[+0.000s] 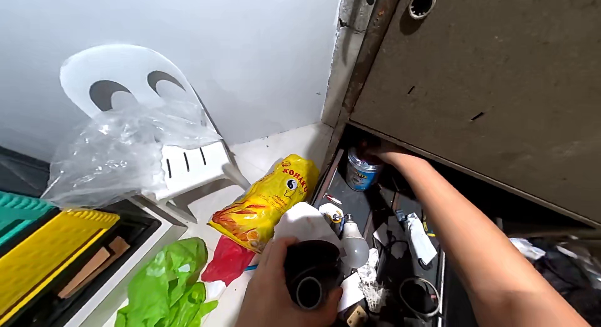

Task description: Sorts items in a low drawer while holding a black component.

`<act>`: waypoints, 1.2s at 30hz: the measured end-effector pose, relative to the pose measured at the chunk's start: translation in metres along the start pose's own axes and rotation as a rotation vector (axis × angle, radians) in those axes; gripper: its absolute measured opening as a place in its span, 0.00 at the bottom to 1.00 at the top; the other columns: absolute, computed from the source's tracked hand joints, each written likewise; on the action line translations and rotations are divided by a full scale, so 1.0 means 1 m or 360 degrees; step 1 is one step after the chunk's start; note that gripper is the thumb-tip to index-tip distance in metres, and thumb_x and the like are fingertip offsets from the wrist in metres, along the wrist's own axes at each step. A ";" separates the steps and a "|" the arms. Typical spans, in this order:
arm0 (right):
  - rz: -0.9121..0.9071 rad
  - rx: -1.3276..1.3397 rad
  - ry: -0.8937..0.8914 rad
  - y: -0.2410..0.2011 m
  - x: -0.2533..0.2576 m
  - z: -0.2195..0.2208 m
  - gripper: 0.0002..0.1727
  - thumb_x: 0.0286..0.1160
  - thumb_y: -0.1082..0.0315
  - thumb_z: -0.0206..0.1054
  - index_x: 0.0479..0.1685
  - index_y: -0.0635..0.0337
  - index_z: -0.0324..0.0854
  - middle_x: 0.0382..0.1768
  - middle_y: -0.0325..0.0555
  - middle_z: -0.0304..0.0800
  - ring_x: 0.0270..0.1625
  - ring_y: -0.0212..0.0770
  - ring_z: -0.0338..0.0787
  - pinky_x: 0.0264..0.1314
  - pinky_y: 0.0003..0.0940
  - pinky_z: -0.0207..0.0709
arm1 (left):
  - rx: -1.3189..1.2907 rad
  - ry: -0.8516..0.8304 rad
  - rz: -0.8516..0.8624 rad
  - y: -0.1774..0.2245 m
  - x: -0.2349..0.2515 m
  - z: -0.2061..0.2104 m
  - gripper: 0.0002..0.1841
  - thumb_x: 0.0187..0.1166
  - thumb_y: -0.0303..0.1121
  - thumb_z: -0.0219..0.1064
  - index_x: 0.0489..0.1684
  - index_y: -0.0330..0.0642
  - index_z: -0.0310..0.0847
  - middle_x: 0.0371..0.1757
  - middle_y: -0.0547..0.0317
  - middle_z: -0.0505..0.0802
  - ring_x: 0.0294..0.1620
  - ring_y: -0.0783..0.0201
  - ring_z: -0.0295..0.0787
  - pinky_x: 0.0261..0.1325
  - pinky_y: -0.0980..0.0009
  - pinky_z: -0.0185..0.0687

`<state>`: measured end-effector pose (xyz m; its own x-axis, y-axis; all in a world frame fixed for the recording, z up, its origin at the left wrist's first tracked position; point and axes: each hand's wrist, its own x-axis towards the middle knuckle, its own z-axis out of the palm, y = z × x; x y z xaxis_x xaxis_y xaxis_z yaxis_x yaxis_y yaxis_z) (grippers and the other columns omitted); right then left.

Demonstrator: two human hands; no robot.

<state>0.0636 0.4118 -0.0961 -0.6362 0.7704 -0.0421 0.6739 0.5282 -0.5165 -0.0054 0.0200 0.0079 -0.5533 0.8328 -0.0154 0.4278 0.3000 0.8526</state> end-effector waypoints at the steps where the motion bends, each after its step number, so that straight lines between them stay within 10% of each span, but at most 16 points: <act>1: 0.0214 0.0004 -0.0246 -0.037 -0.022 -0.039 0.29 0.88 0.60 0.63 0.81 0.70 0.70 0.80 0.67 0.73 0.87 0.58 0.68 0.91 0.56 0.54 | -0.0015 0.0008 0.0005 0.000 0.000 0.000 0.41 0.52 0.48 0.85 0.60 0.25 0.77 0.52 0.38 0.89 0.53 0.54 0.89 0.57 0.58 0.86; 5: 0.0315 0.0298 -0.0022 -0.019 -0.114 -0.030 0.15 0.86 0.67 0.61 0.53 0.73 0.83 0.44 0.66 0.87 0.47 0.59 0.88 0.52 0.61 0.79 | -0.0030 0.0015 0.0033 -0.002 -0.001 0.001 0.40 0.52 0.49 0.85 0.58 0.27 0.79 0.51 0.39 0.90 0.51 0.56 0.89 0.53 0.61 0.87; 10: 0.0905 -0.0211 -0.0989 0.042 -0.182 0.051 0.25 0.82 0.52 0.67 0.60 0.68 0.86 0.61 0.67 0.88 0.68 0.63 0.86 0.74 0.64 0.73 | -0.0034 -0.0055 -0.0024 0.003 0.000 -0.001 0.39 0.52 0.46 0.86 0.60 0.27 0.78 0.53 0.36 0.89 0.52 0.51 0.89 0.54 0.56 0.87; 16: 0.0979 -0.0620 -0.1221 0.029 -0.185 0.074 0.23 0.84 0.57 0.61 0.69 0.63 0.81 0.72 0.62 0.83 0.76 0.61 0.82 0.75 0.63 0.74 | 0.0011 -0.0011 -0.0029 0.005 0.000 0.000 0.41 0.53 0.48 0.86 0.61 0.25 0.77 0.55 0.35 0.88 0.54 0.49 0.89 0.56 0.55 0.86; 20: 0.0610 -0.0041 -0.0599 0.021 -0.180 0.029 0.18 0.84 0.63 0.62 0.56 0.73 0.85 0.52 0.67 0.91 0.59 0.61 0.90 0.67 0.59 0.78 | -0.0238 0.0229 0.0066 -0.004 -0.001 0.001 0.41 0.55 0.50 0.84 0.60 0.25 0.76 0.52 0.45 0.90 0.55 0.68 0.88 0.60 0.70 0.85; 25: -0.0133 0.0244 0.0444 -0.018 -0.140 -0.014 0.15 0.84 0.66 0.64 0.51 0.75 0.85 0.29 0.59 0.87 0.28 0.50 0.85 0.35 0.50 0.81 | -0.0651 0.0570 0.0152 -0.012 -0.001 0.006 0.42 0.59 0.56 0.82 0.64 0.31 0.73 0.53 0.66 0.91 0.55 0.81 0.87 0.61 0.77 0.87; 31: 0.0023 0.0043 0.0491 -0.037 -0.111 -0.013 0.23 0.88 0.60 0.62 0.63 0.75 0.81 0.41 0.72 0.89 0.42 0.72 0.89 0.49 0.73 0.78 | -0.1287 0.0868 -0.0013 -0.016 -0.036 -0.037 0.18 0.67 0.44 0.78 0.53 0.55 0.83 0.43 0.78 0.96 0.46 0.78 0.93 0.53 0.76 0.90; 36: 0.0120 -0.0252 -0.0504 -0.038 -0.122 0.056 0.17 0.87 0.59 0.63 0.59 0.63 0.88 0.50 0.65 0.93 0.56 0.68 0.91 0.61 0.71 0.78 | -0.1270 0.1184 -0.0247 -0.049 -0.079 -0.101 0.12 0.80 0.29 0.47 0.40 0.55 0.77 0.34 0.79 0.95 0.39 0.82 0.92 0.48 0.82 0.89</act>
<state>0.0943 0.2780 -0.1194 -0.6504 0.6737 -0.3509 0.7576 0.5419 -0.3639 -0.0552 -0.1074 0.0205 -0.9680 0.2433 -0.0616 -0.1200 -0.2331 0.9650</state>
